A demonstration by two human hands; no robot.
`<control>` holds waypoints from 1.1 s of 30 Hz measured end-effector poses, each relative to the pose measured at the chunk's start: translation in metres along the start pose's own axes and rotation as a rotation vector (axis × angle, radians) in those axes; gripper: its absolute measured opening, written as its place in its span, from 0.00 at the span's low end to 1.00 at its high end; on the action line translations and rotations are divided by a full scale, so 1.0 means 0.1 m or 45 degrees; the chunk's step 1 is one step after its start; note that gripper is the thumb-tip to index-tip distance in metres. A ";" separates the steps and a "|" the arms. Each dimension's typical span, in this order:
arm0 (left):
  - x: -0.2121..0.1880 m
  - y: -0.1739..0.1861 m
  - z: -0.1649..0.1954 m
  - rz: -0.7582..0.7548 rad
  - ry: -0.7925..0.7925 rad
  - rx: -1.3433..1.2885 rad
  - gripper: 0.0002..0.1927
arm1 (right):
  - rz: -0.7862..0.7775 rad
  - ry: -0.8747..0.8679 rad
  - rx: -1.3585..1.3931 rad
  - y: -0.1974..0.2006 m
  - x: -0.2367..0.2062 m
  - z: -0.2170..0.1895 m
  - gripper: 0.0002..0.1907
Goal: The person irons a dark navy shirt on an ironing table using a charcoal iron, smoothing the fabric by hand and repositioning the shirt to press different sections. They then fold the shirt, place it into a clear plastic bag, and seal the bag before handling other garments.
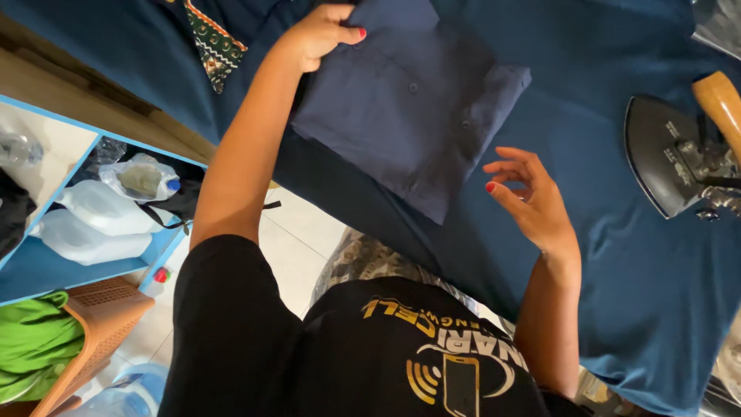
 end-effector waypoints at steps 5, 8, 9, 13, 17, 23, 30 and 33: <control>-0.03 0.27 0.15 0.195 -0.203 0.202 0.23 | 0.018 0.034 -0.129 -0.06 0.05 -0.07 0.26; -0.09 0.29 0.15 0.204 -0.350 0.305 0.23 | 0.041 0.051 -0.224 -0.13 0.11 -0.04 0.27; -0.12 0.31 0.12 0.237 -0.358 0.305 0.24 | 0.040 0.083 -0.218 -0.15 0.13 -0.04 0.27; -0.27 0.44 0.13 0.504 -0.372 0.596 0.27 | 0.162 0.048 -0.248 -0.16 0.18 0.08 0.27; -0.35 0.43 0.19 0.600 -0.313 1.246 0.27 | 0.220 -0.185 -0.095 -0.21 0.25 0.38 0.33; -0.47 0.37 0.19 0.987 -0.255 1.780 0.40 | 0.271 -0.321 0.343 -0.39 0.47 0.80 0.41; -0.38 0.45 0.00 0.793 -0.005 1.532 0.36 | 0.302 -0.309 0.466 -0.39 0.77 1.00 0.44; -0.35 0.36 0.06 0.718 -0.196 1.420 0.35 | 0.325 -0.223 0.490 -0.25 0.80 0.95 0.44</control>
Point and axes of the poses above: each hand's wrist, its own x-axis towards the middle knuckle, its own y-axis out of the back of the hand, z = x × y, the point moved 9 cm from there along x, towards the middle knuckle, and after that the axes turned 5 degrees about -y, right-handed, at the moved point
